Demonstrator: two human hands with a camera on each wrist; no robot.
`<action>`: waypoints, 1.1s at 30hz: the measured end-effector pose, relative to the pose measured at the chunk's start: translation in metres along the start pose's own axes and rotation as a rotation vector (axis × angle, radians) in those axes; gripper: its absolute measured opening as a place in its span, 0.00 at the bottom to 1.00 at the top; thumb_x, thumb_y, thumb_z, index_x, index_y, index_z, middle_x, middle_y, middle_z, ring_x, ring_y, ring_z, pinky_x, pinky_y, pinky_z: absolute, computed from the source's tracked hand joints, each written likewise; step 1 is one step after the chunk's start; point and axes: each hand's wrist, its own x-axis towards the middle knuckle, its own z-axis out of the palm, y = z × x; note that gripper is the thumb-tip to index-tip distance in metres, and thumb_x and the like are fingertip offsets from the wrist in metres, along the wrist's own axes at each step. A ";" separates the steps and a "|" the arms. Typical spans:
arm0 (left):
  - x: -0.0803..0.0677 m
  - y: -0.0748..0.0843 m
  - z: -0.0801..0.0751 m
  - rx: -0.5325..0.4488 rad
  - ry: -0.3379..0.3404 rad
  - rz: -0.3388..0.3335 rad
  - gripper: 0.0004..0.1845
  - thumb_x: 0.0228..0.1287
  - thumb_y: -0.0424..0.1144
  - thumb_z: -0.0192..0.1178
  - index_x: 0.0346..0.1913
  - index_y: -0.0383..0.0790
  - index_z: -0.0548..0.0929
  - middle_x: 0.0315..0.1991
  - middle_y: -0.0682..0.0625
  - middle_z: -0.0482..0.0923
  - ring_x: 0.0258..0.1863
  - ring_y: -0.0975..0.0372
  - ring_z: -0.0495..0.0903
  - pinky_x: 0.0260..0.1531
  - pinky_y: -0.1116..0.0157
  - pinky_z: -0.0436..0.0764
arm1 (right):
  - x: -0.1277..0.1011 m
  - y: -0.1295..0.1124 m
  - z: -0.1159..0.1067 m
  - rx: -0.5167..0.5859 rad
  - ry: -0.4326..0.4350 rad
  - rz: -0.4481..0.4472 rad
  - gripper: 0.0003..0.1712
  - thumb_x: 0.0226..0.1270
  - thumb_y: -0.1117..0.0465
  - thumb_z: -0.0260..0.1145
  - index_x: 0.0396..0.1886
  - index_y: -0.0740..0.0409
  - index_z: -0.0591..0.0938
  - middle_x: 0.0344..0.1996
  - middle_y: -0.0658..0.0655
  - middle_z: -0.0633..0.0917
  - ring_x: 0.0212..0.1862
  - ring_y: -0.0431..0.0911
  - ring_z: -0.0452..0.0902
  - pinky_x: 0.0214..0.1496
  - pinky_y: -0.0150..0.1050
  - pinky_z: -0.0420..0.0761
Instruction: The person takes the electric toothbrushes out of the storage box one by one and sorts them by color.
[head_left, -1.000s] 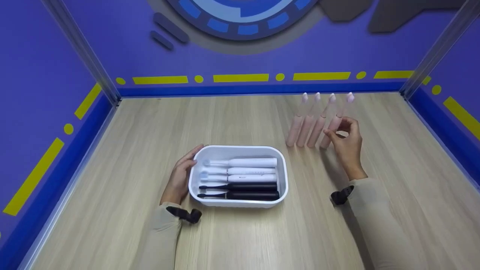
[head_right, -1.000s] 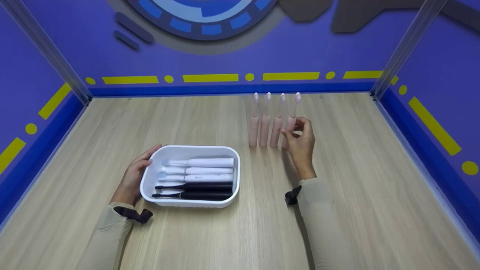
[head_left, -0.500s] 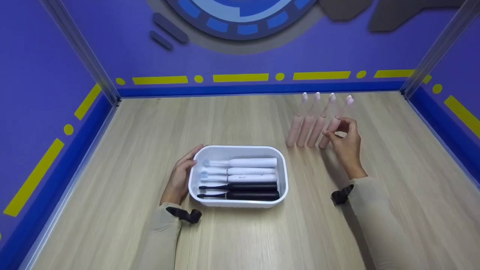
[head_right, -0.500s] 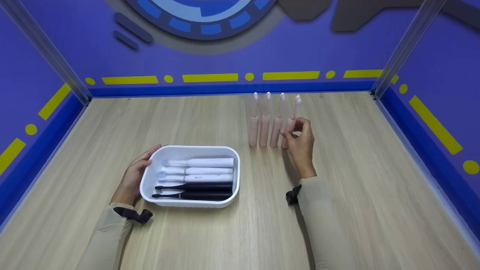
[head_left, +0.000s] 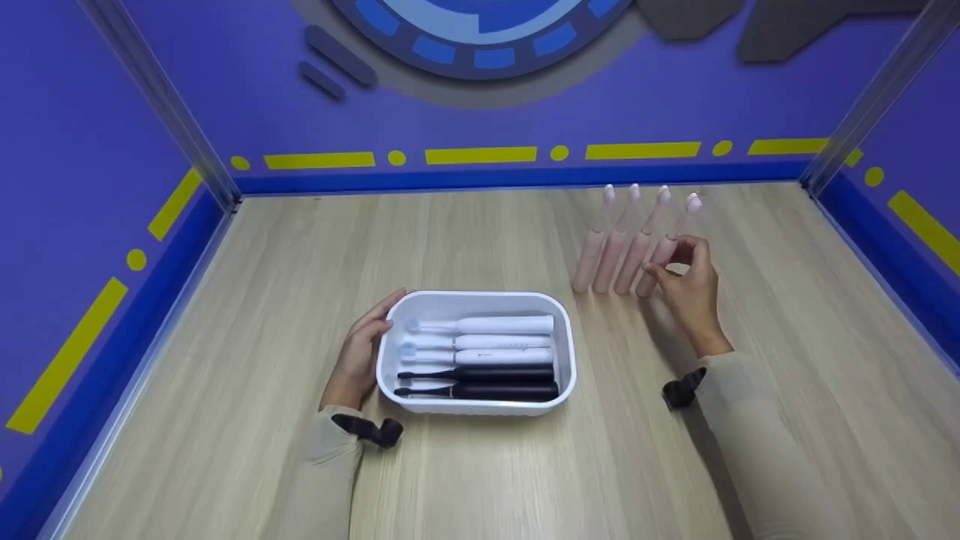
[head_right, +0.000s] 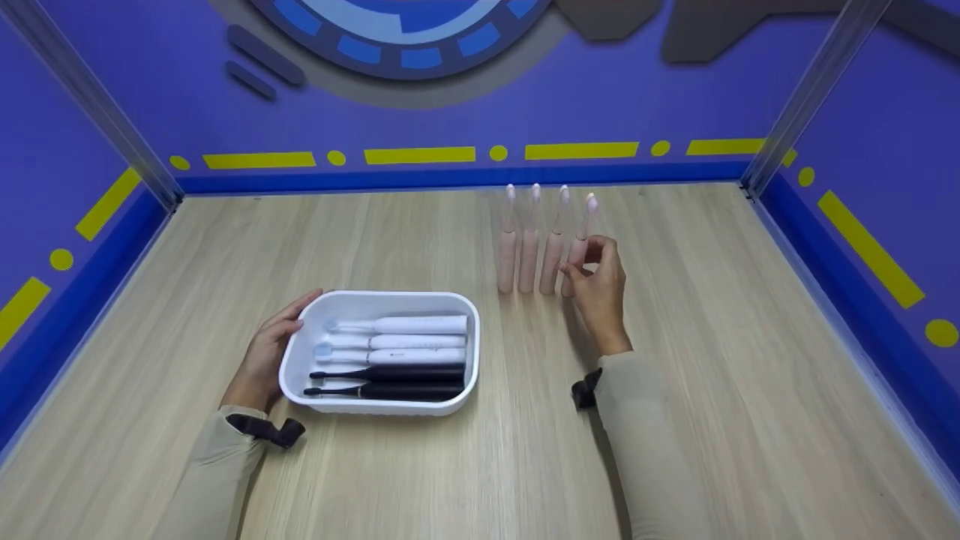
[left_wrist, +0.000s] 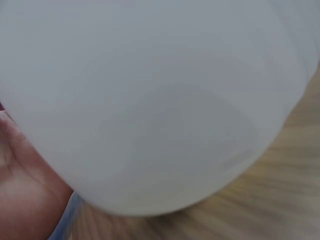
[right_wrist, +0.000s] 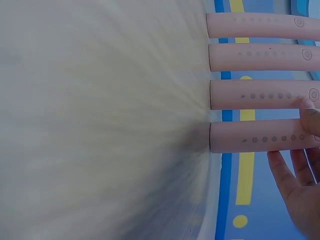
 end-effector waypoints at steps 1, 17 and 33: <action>0.000 0.000 0.000 0.000 0.000 0.000 0.30 0.63 0.24 0.35 0.70 0.25 0.59 0.74 0.40 0.55 0.75 0.57 0.51 0.74 0.61 0.50 | 0.000 0.000 0.000 -0.003 -0.002 -0.002 0.29 0.56 0.69 0.71 0.55 0.67 0.68 0.42 0.51 0.77 0.43 0.32 0.72 0.45 0.25 0.79; 0.000 0.000 0.000 0.006 0.001 -0.021 0.30 0.64 0.25 0.34 0.71 0.27 0.59 0.75 0.41 0.55 0.71 0.63 0.59 0.69 0.69 0.61 | -0.001 0.000 0.002 -0.023 -0.030 -0.032 0.31 0.56 0.70 0.70 0.59 0.65 0.68 0.42 0.57 0.77 0.43 0.37 0.71 0.40 0.21 0.76; 0.000 0.001 0.000 0.005 -0.018 -0.012 0.30 0.64 0.24 0.33 0.71 0.25 0.57 0.75 0.40 0.53 0.74 0.57 0.52 0.74 0.60 0.52 | -0.003 0.001 0.002 -0.015 -0.073 0.035 0.29 0.59 0.72 0.66 0.60 0.68 0.70 0.49 0.65 0.78 0.48 0.47 0.74 0.41 0.17 0.74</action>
